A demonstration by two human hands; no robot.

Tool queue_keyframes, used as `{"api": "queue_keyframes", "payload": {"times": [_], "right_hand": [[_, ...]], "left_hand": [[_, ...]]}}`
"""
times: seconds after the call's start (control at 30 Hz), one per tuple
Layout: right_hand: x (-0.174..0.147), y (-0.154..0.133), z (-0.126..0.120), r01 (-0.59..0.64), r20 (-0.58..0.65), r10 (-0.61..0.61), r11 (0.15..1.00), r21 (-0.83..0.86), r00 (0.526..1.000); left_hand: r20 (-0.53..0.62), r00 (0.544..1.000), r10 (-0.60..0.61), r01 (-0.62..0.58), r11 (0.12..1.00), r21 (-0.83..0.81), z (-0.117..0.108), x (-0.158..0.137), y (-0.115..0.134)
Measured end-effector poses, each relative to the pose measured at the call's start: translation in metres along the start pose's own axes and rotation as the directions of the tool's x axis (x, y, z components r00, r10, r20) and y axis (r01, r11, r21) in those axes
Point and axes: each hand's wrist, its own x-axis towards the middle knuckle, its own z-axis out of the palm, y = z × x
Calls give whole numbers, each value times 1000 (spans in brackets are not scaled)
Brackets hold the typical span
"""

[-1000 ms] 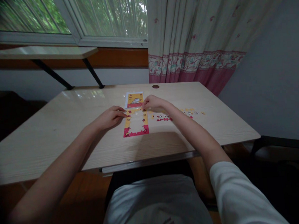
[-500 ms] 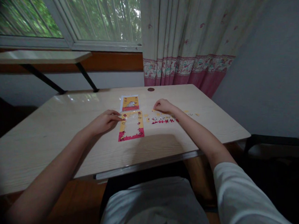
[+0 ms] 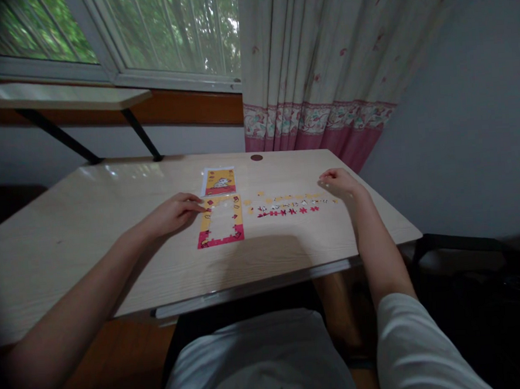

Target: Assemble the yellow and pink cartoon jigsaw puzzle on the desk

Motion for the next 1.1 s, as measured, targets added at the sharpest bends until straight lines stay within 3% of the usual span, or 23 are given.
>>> {"api": "queue_keyframes", "payload": {"times": [0.17,0.43,0.8,1.1], "right_hand": [[-18,22,-8,-94,98,92,996,10,991],[-23,9,-7,-92,199,101,994,-50,975],[-22,6,0,-76,151,99,986,-146,984],[-15,7,14,-34,146,50,993,-111,988]], "left_hand": [[9,1000,-7,7,1000,8,-1,1,0],[19,1000,-17,17,1000,8,-2,2,2],[10,999,-32,32,999,-7,-1,1,0],[-11,1000,-28,28,999,-21,1,0,-2]]}}
